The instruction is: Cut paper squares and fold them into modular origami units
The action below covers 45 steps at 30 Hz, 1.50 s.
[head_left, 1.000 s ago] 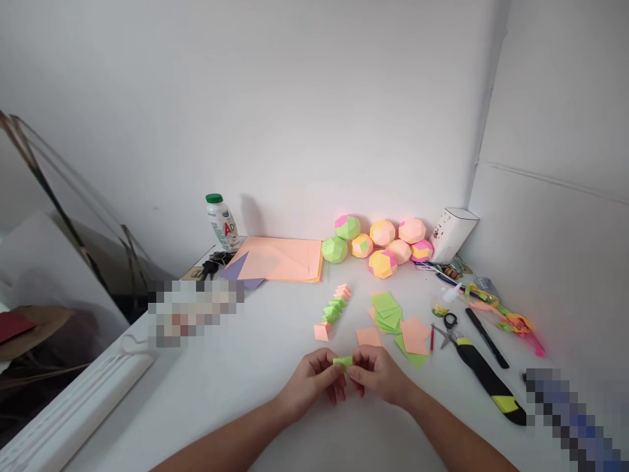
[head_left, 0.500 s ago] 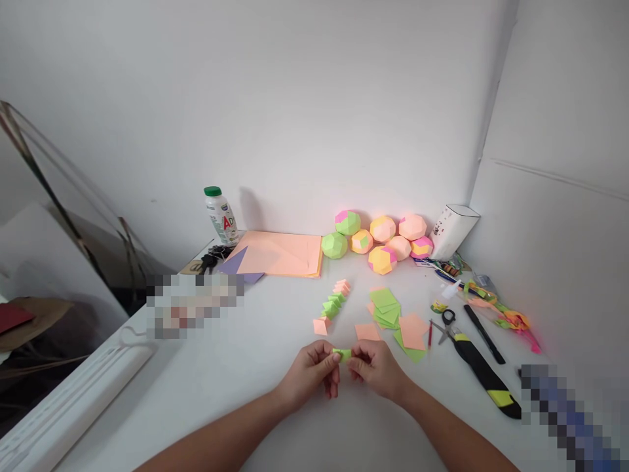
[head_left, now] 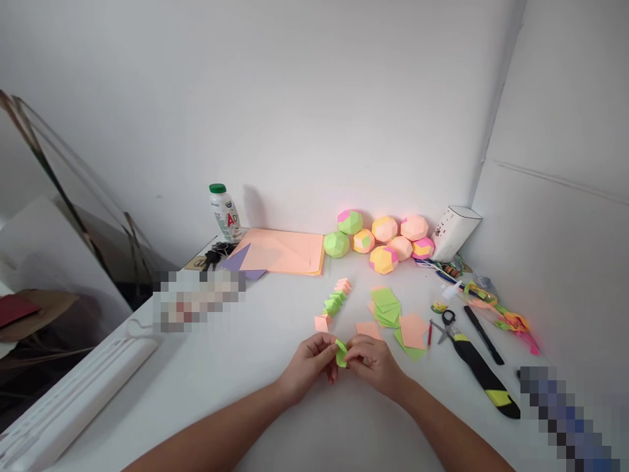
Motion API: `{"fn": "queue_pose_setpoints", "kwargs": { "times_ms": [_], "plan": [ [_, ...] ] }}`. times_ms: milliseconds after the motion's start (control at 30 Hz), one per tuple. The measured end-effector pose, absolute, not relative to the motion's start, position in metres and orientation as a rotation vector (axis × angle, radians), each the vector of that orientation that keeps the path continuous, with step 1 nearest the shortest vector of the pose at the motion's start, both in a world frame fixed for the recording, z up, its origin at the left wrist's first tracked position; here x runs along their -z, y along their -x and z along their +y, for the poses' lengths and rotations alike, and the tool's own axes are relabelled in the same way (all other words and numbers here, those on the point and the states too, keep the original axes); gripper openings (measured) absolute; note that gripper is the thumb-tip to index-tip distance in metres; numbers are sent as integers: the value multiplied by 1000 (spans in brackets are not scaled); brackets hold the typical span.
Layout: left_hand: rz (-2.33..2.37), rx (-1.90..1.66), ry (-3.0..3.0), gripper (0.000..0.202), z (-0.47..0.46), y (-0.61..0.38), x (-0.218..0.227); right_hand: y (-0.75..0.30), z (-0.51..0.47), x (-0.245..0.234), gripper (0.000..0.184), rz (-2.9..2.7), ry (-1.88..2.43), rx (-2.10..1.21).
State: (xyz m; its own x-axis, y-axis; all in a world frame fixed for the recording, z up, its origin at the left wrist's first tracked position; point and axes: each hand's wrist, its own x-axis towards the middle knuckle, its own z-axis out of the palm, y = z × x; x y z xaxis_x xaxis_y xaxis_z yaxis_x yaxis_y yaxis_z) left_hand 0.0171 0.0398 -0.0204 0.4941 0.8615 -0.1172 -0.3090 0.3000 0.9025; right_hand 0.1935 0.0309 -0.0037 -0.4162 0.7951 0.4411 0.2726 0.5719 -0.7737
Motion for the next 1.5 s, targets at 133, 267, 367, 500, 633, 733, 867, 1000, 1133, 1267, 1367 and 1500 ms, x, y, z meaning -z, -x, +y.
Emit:
{"fn": "queue_pose_setpoints", "kwargs": {
  "times_ms": [133,267,367,500,633,733,867,1000,1133,1267,1367,1500],
  "plan": [
    [692,-843,-1087,33,37,-17,18,-196,32,6,12,-2003,865,-698],
    [689,-844,-1164,36,36,-18,17,-196,32,2,15,-2000,896,-766],
    [669,-854,-1170,37,35,-18,15,-194,30,-2,17,-1905,973,-937],
    [646,-808,-1177,37,31,-17,9,-191,27,-2,14,-1636,1103,-1275],
    [600,-795,-1195,38,30,-17,8,-188,28,2,19,-1423,1084,-1463],
    [632,-820,-1181,41,32,-18,15,-188,28,4,27,-1362,1041,-1512],
    [722,-838,-1206,45,32,-19,21,-189,26,3,14,-1552,1203,-1444],
    [761,-826,-1299,44,28,-18,22,-188,24,2,9,-1726,1354,-1312],
    [750,-803,-1349,42,27,-18,21,-188,24,1,12,-1824,1412,-1202],
    [781,-751,-1267,38,27,-17,15,-190,24,3,12,-1807,1409,-1251],
    [764,-728,-1247,29,28,-16,10,-192,25,4,11,-1774,1388,-1324],
    [758,-755,-1223,27,28,-15,10,-196,25,0,11,-1771,1356,-1382]
  ]
}}
